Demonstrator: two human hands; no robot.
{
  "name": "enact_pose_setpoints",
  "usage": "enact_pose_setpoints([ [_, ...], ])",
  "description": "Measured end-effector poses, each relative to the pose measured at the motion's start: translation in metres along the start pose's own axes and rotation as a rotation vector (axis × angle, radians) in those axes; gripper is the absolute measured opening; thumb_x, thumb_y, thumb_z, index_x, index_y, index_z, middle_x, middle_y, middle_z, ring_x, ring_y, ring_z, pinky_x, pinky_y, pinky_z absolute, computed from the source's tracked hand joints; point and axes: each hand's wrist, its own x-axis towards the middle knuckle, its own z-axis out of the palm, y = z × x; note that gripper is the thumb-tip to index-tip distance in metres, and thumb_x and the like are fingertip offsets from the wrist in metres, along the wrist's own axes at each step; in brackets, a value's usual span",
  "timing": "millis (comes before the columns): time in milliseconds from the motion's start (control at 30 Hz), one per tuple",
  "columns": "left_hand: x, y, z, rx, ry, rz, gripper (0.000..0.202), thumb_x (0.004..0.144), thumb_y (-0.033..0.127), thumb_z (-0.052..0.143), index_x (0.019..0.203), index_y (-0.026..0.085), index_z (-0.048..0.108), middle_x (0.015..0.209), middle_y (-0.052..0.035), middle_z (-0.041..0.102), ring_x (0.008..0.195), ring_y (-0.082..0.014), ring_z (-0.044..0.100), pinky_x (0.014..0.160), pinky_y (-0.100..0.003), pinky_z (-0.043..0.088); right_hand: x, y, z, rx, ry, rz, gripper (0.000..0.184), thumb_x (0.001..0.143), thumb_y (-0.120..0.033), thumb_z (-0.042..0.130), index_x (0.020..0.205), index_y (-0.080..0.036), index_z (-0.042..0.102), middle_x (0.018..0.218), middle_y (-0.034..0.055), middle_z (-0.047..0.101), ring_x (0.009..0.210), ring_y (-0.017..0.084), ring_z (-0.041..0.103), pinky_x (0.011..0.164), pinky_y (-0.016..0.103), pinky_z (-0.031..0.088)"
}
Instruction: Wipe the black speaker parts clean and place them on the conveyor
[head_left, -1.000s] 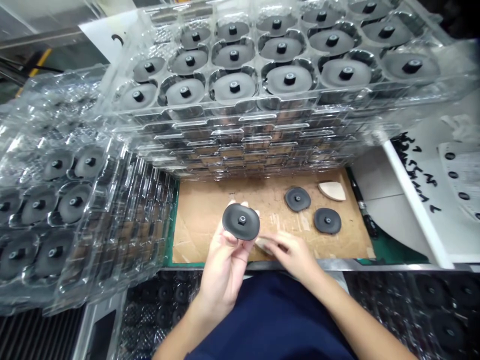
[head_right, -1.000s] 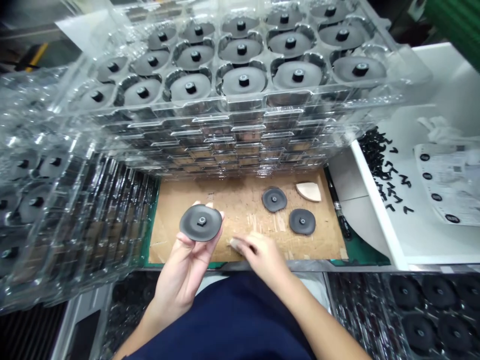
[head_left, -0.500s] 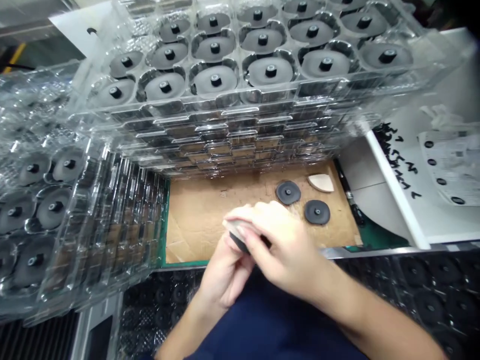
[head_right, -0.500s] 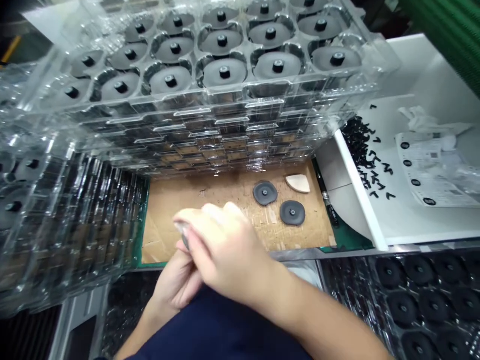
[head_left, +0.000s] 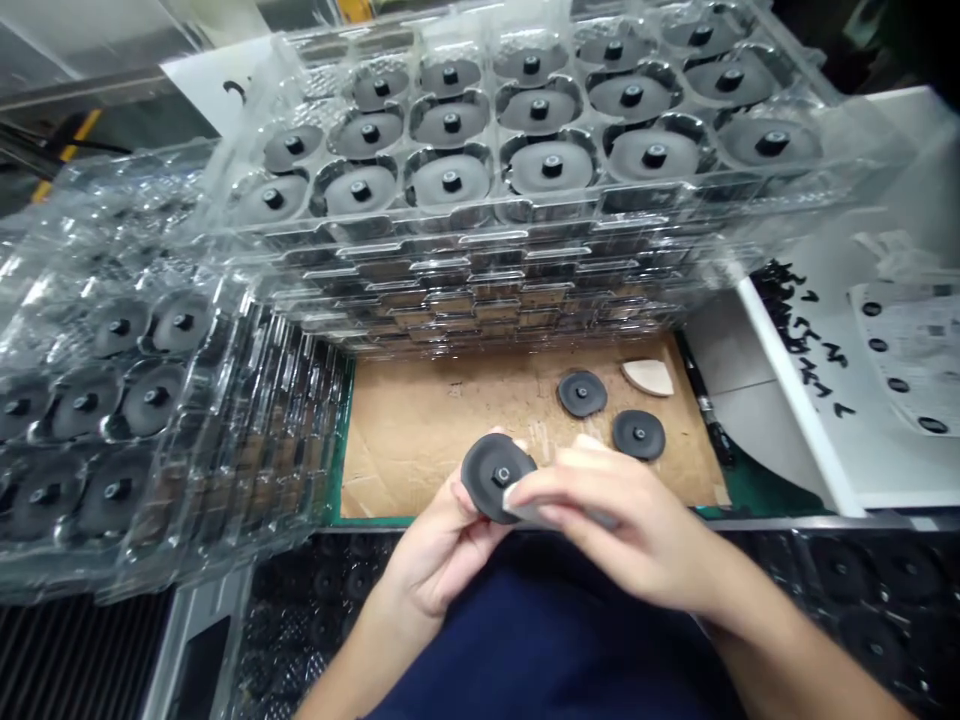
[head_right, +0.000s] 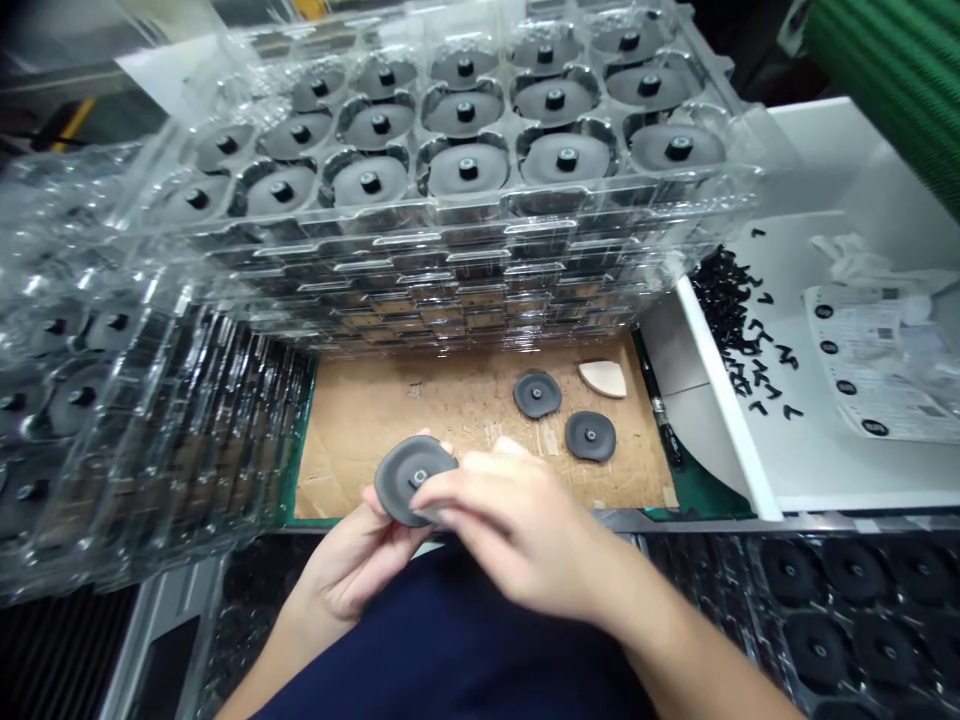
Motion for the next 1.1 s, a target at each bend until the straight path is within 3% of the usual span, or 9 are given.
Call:
enact_pose_setpoints([
  [133, -0.007, -0.002, -0.004, -0.079, 0.008, -0.02, 0.061, 0.073, 0.006, 0.066, 0.129, 0.02, 0.047, 0.1, -0.0052, 0.071, 0.093, -0.0194, 0.068, 0.084, -0.029, 0.054, -0.024, 0.008, -0.009, 0.047, 0.148, 0.175, 0.019, 0.092, -0.019, 0.049, 0.103, -0.026, 0.063, 0.091, -0.0001, 0.068, 0.082, 0.014, 0.061, 0.071, 0.025, 0.045],
  [233, -0.013, -0.008, -0.002, -0.09, -0.03, -0.027, 0.057, 0.072, 0.006, 0.066, 0.125, 0.02, 0.052, 0.103, -0.0054, 0.071, 0.094, -0.0195, 0.068, 0.084, -0.029, 0.054, -0.023, -0.012, -0.003, 0.014, 0.315, 0.135, 0.021, 0.09, -0.017, 0.052, 0.107, -0.026, 0.061, 0.098, 0.0002, 0.068, 0.085, 0.015, 0.061, 0.072, 0.025, 0.046],
  [400, -0.024, -0.016, -0.009, 0.026, -0.096, 0.113, 0.047, 0.071, 0.013, 0.071, 0.116, 0.02, 0.06, 0.1, -0.0036, 0.072, 0.094, -0.0162, 0.067, 0.083, -0.022, 0.053, -0.019, -0.037, 0.014, -0.039, 0.139, -0.046, 0.021, 0.09, -0.014, 0.048, 0.102, -0.021, 0.064, 0.079, 0.0013, 0.067, 0.069, 0.015, 0.059, 0.064, 0.029, 0.044],
  [500, -0.035, -0.019, -0.02, 0.033, -0.161, 0.178, 0.051, 0.065, 0.022, 0.078, 0.113, 0.018, 0.061, 0.107, -0.0063, 0.07, 0.096, -0.0194, 0.067, 0.086, -0.026, 0.052, -0.044, -0.027, 0.02, 0.076, 0.09, 0.143, 0.02, 0.091, -0.021, 0.048, 0.097, -0.024, 0.067, 0.082, 0.0009, 0.069, 0.072, 0.015, 0.062, 0.065, 0.026, 0.048],
  [700, -0.068, -0.034, -0.034, -0.014, -0.287, 0.252, 0.043, 0.072, 0.013, 0.07, 0.114, 0.018, 0.061, 0.113, -0.0088, 0.068, 0.099, -0.0218, 0.066, 0.091, -0.032, 0.049, -0.085, -0.026, 0.037, 0.054, 0.295, 0.41, 0.021, 0.088, -0.035, 0.053, 0.099, -0.024, 0.068, 0.096, 0.0027, 0.073, 0.072, 0.018, 0.068, 0.06, 0.027, 0.054],
  [767, -0.079, -0.04, -0.034, -0.032, -0.339, 0.294, 0.042, 0.071, 0.013, 0.07, 0.112, 0.018, 0.062, 0.105, -0.0071, 0.07, 0.098, -0.0207, 0.066, 0.091, -0.031, 0.049, -0.077, -0.05, 0.042, -0.01, 0.39, 0.301, 0.02, 0.088, -0.032, 0.054, 0.102, -0.026, 0.067, 0.098, 0.0014, 0.072, 0.079, 0.018, 0.068, 0.063, 0.026, 0.053],
  [900, -0.096, -0.051, -0.037, 0.011, -0.349, 0.381, 0.036, 0.072, 0.017, 0.071, 0.107, 0.018, 0.065, 0.104, -0.0075, 0.07, 0.101, -0.0204, 0.063, 0.092, -0.03, 0.047, -0.054, -0.106, 0.06, -0.189, 0.482, -0.169, 0.026, 0.088, -0.016, 0.051, 0.113, -0.023, 0.059, 0.102, 0.0035, 0.07, 0.088, 0.018, 0.064, 0.075, 0.028, 0.05],
  [967, -0.101, -0.054, -0.042, 0.025, -0.29, 0.424, 0.036, 0.073, 0.02, 0.071, 0.108, 0.02, 0.065, 0.108, -0.007, 0.069, 0.105, -0.0215, 0.061, 0.093, -0.031, 0.045, -0.047, -0.12, 0.07, -0.237, 0.375, -0.309, 0.027, 0.087, -0.011, 0.048, 0.112, -0.018, 0.058, 0.095, 0.0054, 0.07, 0.08, 0.017, 0.063, 0.073, 0.03, 0.049],
  [1100, -0.104, -0.059, -0.051, 0.013, -0.192, 0.517, 0.043, 0.064, 0.018, 0.077, 0.105, 0.023, 0.066, 0.102, -0.0047, 0.071, 0.102, -0.0232, 0.063, 0.091, -0.033, 0.048, -0.039, -0.119, 0.081, -0.2, 0.06, -0.248, 0.021, 0.086, -0.01, 0.049, 0.1, -0.02, 0.062, 0.083, 0.0008, 0.069, 0.07, 0.015, 0.062, 0.064, 0.027, 0.047],
])
